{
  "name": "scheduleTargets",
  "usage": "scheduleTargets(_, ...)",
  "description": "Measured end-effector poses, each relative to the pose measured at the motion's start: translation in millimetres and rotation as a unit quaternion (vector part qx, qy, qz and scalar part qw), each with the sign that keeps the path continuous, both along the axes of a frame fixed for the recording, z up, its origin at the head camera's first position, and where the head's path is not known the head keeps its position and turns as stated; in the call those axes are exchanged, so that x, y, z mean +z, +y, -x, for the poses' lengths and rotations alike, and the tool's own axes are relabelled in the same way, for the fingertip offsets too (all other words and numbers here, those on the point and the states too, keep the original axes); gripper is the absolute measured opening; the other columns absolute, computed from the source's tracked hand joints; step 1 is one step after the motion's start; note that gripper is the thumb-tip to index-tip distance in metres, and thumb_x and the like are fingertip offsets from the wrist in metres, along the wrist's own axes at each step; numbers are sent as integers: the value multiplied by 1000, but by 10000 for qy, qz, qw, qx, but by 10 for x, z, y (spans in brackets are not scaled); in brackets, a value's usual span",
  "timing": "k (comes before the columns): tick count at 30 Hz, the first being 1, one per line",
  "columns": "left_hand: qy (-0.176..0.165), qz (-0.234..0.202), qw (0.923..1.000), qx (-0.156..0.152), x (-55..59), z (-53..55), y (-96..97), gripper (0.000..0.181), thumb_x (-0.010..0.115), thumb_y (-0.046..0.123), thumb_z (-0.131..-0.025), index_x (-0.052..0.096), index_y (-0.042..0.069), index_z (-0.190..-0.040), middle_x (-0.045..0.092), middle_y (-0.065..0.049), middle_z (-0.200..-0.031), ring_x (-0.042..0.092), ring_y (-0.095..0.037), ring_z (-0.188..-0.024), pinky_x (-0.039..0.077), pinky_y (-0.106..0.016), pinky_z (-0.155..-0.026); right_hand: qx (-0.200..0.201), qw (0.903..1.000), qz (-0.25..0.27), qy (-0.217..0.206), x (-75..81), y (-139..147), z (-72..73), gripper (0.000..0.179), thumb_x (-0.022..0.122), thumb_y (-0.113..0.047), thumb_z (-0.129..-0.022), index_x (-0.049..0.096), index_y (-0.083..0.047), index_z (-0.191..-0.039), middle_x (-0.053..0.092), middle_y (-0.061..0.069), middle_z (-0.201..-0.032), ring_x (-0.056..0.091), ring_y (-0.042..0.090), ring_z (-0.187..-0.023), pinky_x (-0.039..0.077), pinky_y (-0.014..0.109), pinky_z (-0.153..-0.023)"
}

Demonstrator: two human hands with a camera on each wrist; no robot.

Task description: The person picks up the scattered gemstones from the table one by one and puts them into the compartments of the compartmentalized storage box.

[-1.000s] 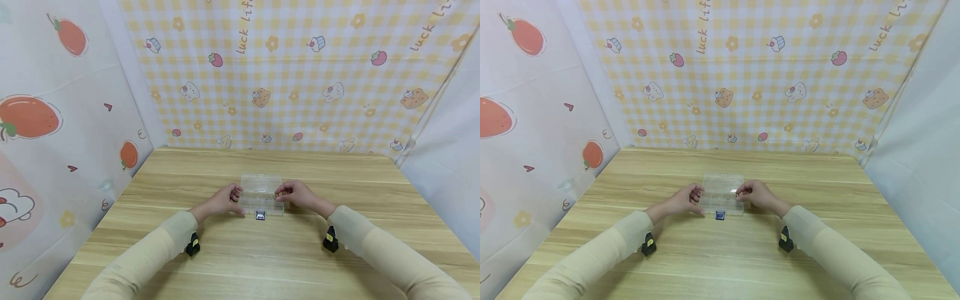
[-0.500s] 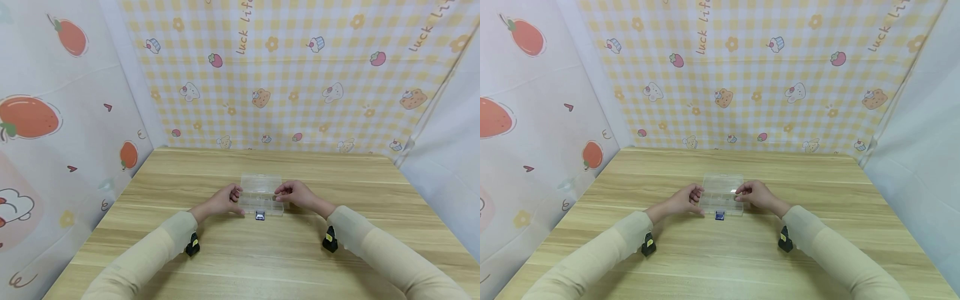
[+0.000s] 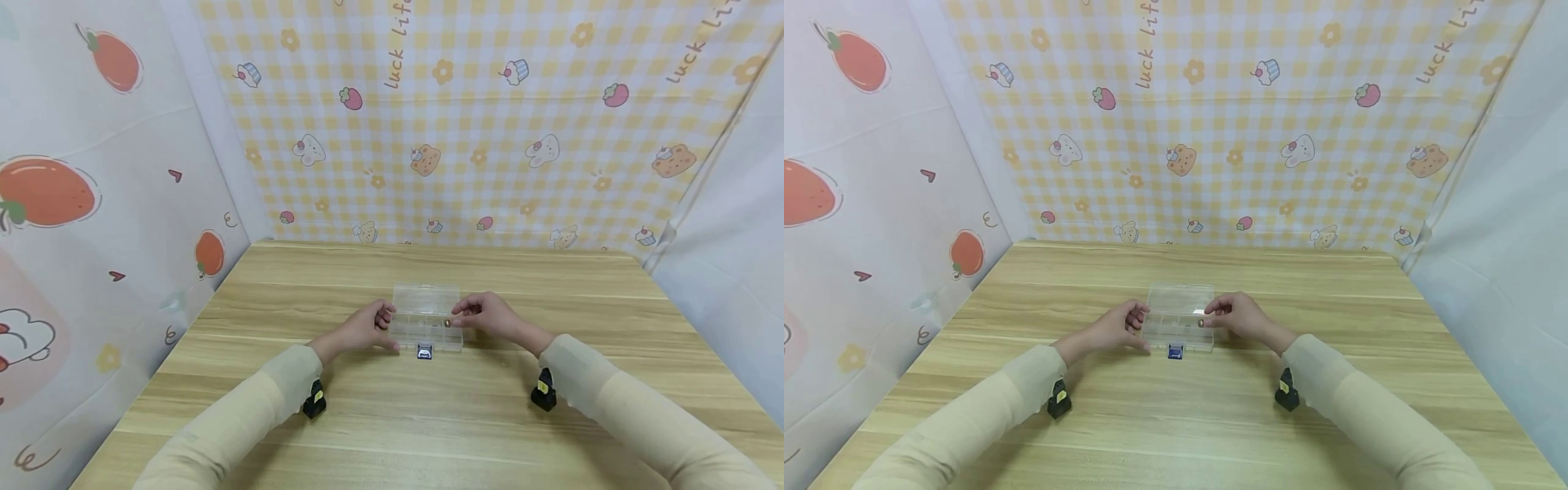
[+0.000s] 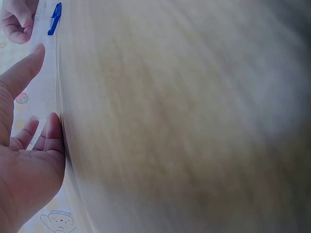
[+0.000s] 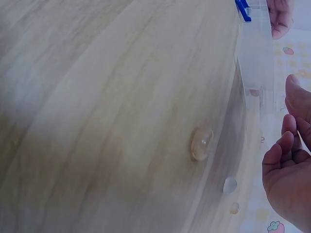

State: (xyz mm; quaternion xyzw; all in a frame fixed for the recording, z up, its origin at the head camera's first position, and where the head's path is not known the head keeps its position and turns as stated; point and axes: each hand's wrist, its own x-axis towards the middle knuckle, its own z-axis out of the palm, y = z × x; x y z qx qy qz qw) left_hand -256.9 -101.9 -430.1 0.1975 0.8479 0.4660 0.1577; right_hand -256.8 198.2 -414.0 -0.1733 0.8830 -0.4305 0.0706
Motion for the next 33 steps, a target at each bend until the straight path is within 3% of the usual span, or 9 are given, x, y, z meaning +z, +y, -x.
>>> scheduleTargets(10,1,-83,10000,-9,-8,9,6,70,89,8,-68,49,1,-125,50,-9,-108,48,-21,-94,42,-31,-83,-60,9998,-153,93,51,158,-40,21,76,-14,-85,72,-2,-102,60,3,-83,47,19,-73,40,27,-61)
scheduleTargets(17,-24,-158,9999,-36,16,-2,3,69,88,6,-68,49,0,-125,50,-10,-108,48,-23,-94,42,-32,-83,-25,9998,178,-63,80,310,-118,25,73,-9,-88,68,6,-108,56,6,-79,46,18,-67,43,25,-55)
scheduleTargets(19,-5,-124,9999,-32,-37,34,-4,70,89,8,-68,49,2,-125,50,-8,-107,48,-20,-93,43,-32,-82,-30,9996,262,-133,84,357,-144,25,71,-8,-89,68,7,-109,56,7,-80,47,18,-68,45,27,-57)
scheduleTargets(33,-9,-108,9999,12,-66,51,-13,70,90,9,-67,50,3,-124,50,-7,-106,48,-19,-93,43,-32,-83,-224,9996,171,-41,53,783,-317,34,74,-20,-87,68,2,-112,59,8,-91,52,19,-79,45,27,-65)
